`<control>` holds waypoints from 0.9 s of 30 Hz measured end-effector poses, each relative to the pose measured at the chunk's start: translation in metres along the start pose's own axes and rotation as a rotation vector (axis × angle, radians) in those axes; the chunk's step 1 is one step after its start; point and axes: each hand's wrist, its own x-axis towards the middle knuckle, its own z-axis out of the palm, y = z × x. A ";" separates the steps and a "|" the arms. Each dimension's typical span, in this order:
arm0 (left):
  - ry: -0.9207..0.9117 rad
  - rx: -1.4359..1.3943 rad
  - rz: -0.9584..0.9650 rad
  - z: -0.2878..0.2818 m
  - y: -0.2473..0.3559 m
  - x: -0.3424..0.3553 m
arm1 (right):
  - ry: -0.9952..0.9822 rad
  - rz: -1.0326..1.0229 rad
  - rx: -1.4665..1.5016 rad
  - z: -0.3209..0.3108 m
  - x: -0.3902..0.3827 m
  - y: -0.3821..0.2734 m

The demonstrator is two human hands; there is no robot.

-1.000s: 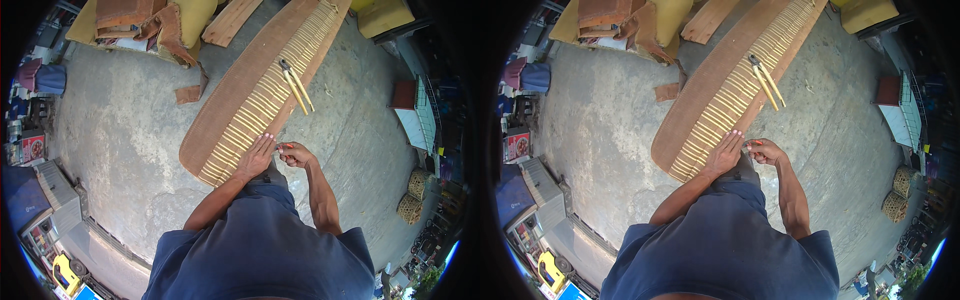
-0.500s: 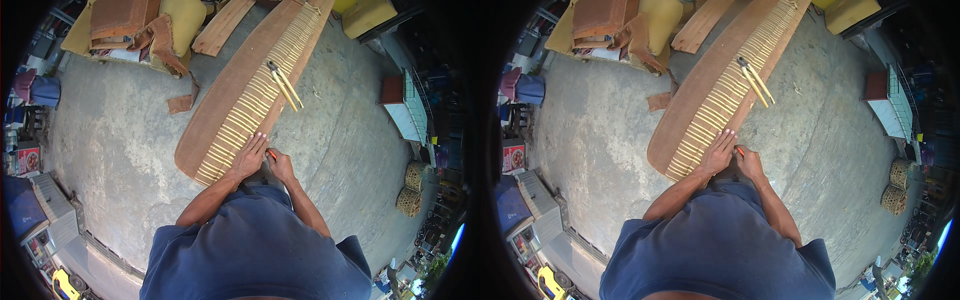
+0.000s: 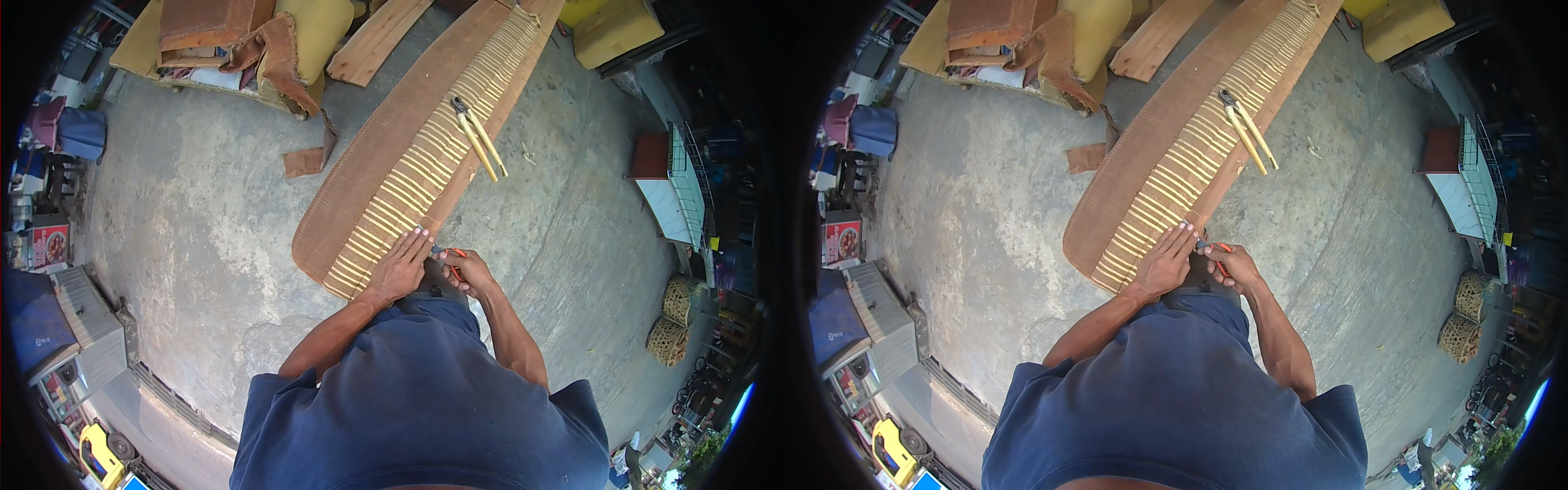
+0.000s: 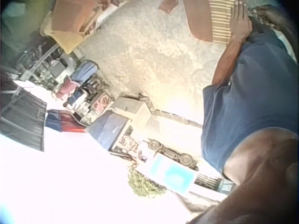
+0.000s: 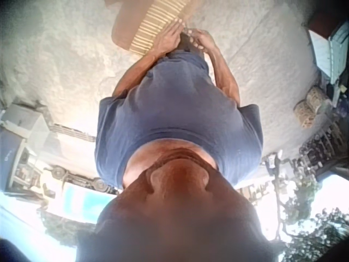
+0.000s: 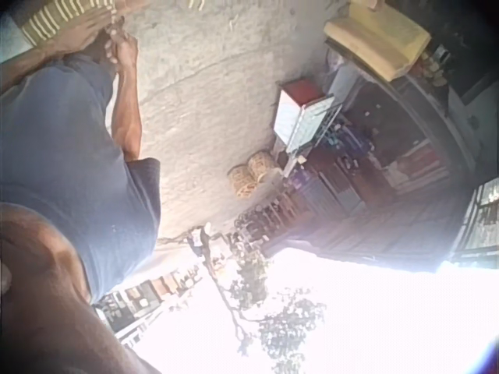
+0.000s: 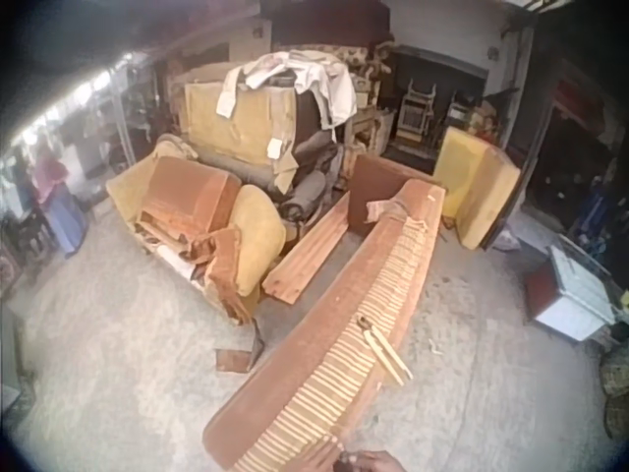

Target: The person uses a pair of scissors to cut the fabric covering a long, curved wooden furniture piece. They then use a hammer to drive wooden dowels into the exposed slats of the piece, securing the structure.

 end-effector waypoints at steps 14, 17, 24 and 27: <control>-0.117 0.056 -0.015 0.005 -0.007 0.006 | -0.134 -0.198 0.530 -0.006 0.015 0.031; -0.124 0.056 -0.004 0.004 -0.004 0.007 | 0.061 -0.300 0.705 -0.042 -0.002 0.075; -0.096 0.027 0.003 0.010 -0.010 0.012 | 0.944 0.084 0.862 -0.045 0.023 0.094; -0.085 0.040 -0.024 0.007 -0.004 0.011 | 0.331 -0.105 0.841 0.000 0.031 0.063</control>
